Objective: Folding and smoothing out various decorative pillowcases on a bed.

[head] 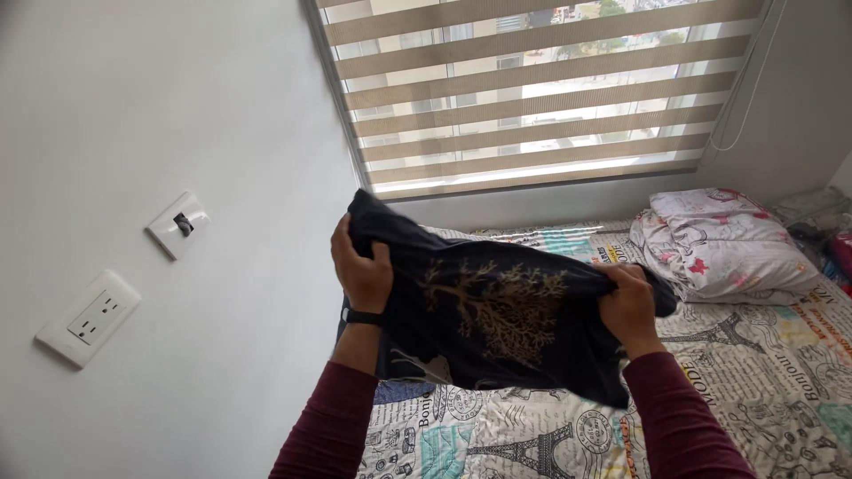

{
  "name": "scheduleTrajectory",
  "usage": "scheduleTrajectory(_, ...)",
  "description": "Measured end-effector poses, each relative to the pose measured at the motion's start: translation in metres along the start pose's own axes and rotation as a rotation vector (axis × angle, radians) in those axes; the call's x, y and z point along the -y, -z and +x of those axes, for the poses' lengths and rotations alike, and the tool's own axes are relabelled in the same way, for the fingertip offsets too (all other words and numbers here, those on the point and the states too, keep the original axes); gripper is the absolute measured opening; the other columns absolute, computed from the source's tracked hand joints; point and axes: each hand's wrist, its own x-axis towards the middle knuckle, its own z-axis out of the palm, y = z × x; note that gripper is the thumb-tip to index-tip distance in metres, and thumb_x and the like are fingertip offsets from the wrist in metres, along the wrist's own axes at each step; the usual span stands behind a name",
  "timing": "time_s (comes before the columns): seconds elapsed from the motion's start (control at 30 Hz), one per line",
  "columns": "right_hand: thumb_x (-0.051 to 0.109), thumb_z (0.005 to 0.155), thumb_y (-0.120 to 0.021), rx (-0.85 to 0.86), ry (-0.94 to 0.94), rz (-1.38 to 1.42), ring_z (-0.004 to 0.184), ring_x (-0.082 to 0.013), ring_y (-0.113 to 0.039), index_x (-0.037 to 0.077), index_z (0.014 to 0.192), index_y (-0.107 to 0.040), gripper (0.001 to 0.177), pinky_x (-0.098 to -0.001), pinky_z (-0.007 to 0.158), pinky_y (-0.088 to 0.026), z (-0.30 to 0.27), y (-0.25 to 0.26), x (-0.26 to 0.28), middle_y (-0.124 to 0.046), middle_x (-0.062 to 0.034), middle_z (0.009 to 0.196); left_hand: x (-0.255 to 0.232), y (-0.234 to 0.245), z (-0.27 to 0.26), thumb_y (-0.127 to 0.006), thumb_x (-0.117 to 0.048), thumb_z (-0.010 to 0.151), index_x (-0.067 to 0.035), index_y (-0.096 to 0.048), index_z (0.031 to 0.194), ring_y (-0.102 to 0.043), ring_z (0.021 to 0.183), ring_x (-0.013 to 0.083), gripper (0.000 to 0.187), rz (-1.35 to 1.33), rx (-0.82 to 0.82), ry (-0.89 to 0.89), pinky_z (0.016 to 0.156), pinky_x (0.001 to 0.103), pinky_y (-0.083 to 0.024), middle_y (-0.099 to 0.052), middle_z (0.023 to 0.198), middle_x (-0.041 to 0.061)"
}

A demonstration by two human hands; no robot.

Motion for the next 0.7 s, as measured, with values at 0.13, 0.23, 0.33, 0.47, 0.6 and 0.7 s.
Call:
scheduleTrajectory(0.13,-0.009,0.081,-0.066,-0.164,0.257,0.192,0.097,-0.0228,-0.065,0.015,0.107,-0.078,0.037,-0.0334,0.089,-0.054,0.023,0.012,0.098,-0.077,-0.0035,0.103,-0.039,-0.037,-0.028,-0.079,-0.052,0.080,-0.006,-0.046,0.151,-0.048,0.139,0.0362,0.091,0.212,0.476,-0.420,0.114,0.060,-0.040,-0.050,0.151,0.019)
scheduleTrajectory(0.23,-0.006,0.078,-0.071,-0.149,0.411,0.245,0.098,-0.0212,-0.065,0.017,0.107,-0.077,0.038,-0.0326,0.090,-0.054,0.026,0.007,0.143,-0.078,-0.0005,0.105,-0.053,-0.055,-0.049,-0.082,-0.049,0.068,-0.005,-0.051,0.145,-0.053,0.129,0.0384,0.094,0.208,0.725,-0.411,0.105,0.064,-0.041,-0.054,0.143,0.021)
scheduleTrajectory(0.33,0.005,0.081,-0.078,-0.218,0.558,0.176,0.119,-0.0253,-0.061,0.017,0.125,-0.067,0.047,-0.0401,0.105,-0.048,0.024,0.012,0.151,-0.069,-0.0042,0.126,-0.041,-0.057,-0.058,-0.074,-0.028,0.081,-0.009,-0.065,0.133,-0.070,0.111,0.0308,0.056,0.029,0.711,-0.179,0.096,0.047,-0.055,-0.071,0.122,0.013)
scheduleTrajectory(0.47,0.041,0.091,-0.084,-0.523,0.182,-0.097,0.153,-0.0401,-0.030,0.005,0.162,-0.033,0.094,-0.0590,0.124,-0.029,0.018,0.010,0.072,-0.030,-0.0214,0.165,0.006,-0.052,-0.065,-0.073,-0.008,0.086,-0.003,-0.073,0.115,-0.077,0.093,0.0275,0.030,-0.279,0.518,0.059,0.083,0.038,-0.061,-0.079,0.101,0.010)
scheduleTrajectory(0.6,0.050,0.097,-0.075,-0.413,-0.403,0.452,0.149,-0.0371,-0.030,0.002,0.161,-0.024,0.095,-0.0561,0.118,-0.032,0.026,0.015,0.009,-0.028,-0.0207,0.163,0.036,-0.032,-0.064,-0.078,-0.010,0.083,0.000,-0.074,0.108,-0.076,0.090,0.0265,0.028,-0.492,0.489,0.196,0.080,0.040,-0.062,-0.080,0.099,0.012)
scheduleTrajectory(0.7,0.045,0.100,-0.066,-0.119,-0.627,1.216,0.136,-0.0289,-0.046,0.003,0.152,-0.035,0.075,-0.0462,0.111,-0.041,0.026,0.006,0.004,-0.044,-0.0145,0.151,0.031,-0.023,-0.054,-0.083,-0.016,0.077,0.001,-0.074,0.106,-0.077,0.091,0.0244,0.034,-0.383,0.586,0.143,0.081,0.040,-0.062,-0.080,0.100,0.011)
